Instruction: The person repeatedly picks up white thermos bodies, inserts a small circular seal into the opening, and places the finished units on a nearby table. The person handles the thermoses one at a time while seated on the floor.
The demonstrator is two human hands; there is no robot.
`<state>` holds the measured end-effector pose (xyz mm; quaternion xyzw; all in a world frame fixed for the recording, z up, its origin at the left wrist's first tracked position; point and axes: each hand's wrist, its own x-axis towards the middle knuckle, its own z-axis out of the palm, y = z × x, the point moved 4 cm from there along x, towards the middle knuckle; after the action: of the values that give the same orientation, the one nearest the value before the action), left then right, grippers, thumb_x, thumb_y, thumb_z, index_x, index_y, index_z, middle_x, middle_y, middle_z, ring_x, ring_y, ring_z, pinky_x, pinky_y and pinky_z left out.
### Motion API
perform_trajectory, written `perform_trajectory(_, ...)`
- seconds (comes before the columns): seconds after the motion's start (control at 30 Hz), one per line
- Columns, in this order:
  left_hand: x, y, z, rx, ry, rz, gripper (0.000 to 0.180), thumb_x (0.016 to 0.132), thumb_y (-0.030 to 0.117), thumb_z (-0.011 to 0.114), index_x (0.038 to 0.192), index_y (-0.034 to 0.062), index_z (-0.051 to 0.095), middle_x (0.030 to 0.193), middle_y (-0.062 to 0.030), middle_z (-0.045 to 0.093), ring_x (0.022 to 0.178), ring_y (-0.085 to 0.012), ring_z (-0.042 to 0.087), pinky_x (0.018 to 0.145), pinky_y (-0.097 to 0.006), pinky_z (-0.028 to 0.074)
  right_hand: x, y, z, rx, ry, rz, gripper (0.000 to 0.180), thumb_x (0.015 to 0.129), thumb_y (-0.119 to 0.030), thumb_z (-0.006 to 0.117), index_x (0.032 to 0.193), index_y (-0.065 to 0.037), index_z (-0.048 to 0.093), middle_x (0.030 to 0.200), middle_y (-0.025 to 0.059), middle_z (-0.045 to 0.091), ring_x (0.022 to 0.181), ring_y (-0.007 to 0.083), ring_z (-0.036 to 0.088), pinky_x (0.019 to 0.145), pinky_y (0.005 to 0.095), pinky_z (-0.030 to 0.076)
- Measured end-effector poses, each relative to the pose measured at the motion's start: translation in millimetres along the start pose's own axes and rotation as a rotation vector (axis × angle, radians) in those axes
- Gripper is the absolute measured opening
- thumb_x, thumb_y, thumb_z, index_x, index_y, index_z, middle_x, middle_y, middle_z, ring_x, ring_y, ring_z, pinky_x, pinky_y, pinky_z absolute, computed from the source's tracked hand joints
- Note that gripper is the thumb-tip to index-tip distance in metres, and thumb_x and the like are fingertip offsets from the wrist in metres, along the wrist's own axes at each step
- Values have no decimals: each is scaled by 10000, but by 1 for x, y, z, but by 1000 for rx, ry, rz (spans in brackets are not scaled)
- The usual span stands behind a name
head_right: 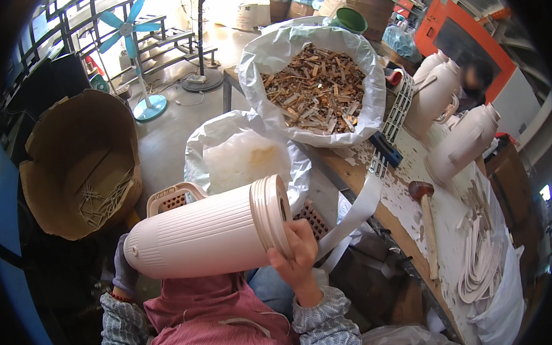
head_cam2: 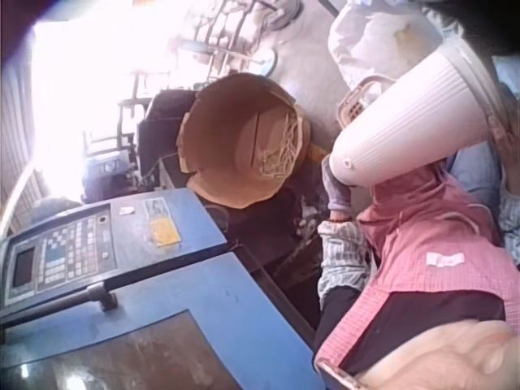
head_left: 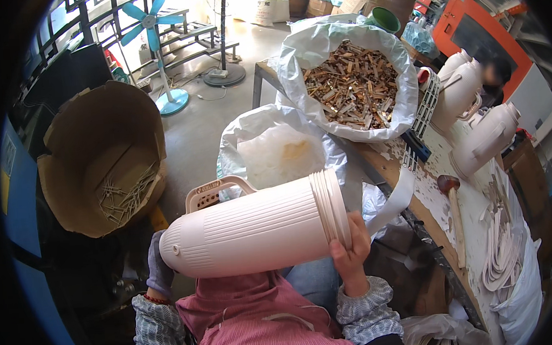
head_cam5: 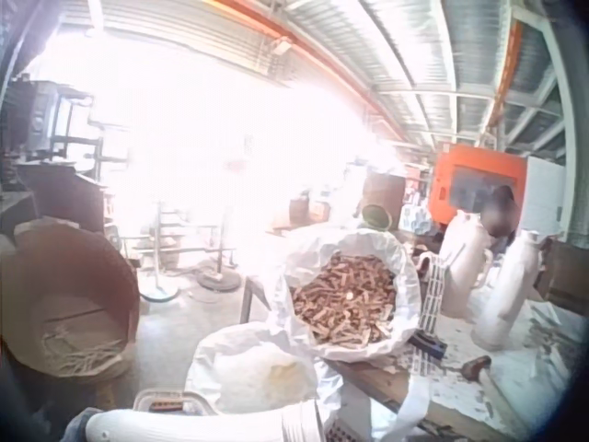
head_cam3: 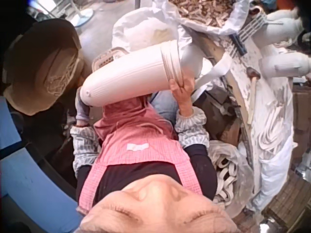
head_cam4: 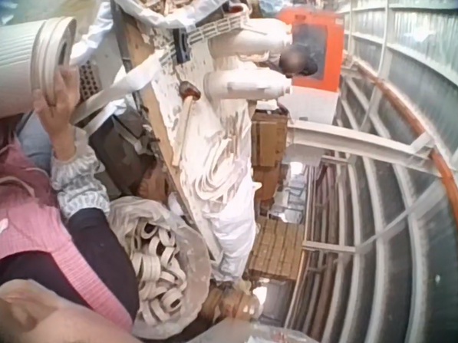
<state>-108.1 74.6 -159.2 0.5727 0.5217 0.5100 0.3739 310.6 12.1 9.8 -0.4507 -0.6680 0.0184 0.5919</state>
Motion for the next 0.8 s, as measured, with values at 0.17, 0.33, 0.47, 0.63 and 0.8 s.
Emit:
perform_trajectory(0.17,16,26,18,445,-218,130,262,819,53,650,1074,47,588,961,-96,632,902,-196,630,803,-318,517,1,-33,-18,-75,-78,-138,419,770,-320,724,1061,-23,665,848,122,601,679,264,557,571,358,453)
perform_trajectory(0.33,34,45,25,345,-568,-177,433,792,167,710,1181,50,559,1026,-111,650,966,-225,639,807,-379,528,-5,-60,-30,-131,-87,-154,343,705,-290,785,949,-64,702,842,103,609,657,257,561,532,352,466)
perform_trajectory(0.47,40,54,46,315,-713,-235,417,824,195,665,1194,39,551,1061,-111,636,1004,-224,615,847,-379,500,2,-91,-29,-84,-126,-327,320,724,-278,776,961,-72,715,838,90,580,643,244,543,545,349,454)
perform_trajectory(0.63,44,62,52,325,-736,-259,407,865,230,610,1210,25,541,1106,-112,618,1051,-222,584,897,-378,464,4,-107,-19,74,-110,-544,321,842,-293,668,1060,-58,676,808,77,498,644,228,487,557,351,424)
perform_trajectory(0.8,47,76,57,280,-716,-289,409,906,264,554,1227,12,531,1150,-112,600,1099,-221,554,947,-377,428,0,-74,-31,116,-12,-439,315,797,-251,696,1052,-68,676,797,73,518,674,240,517,588,337,449)
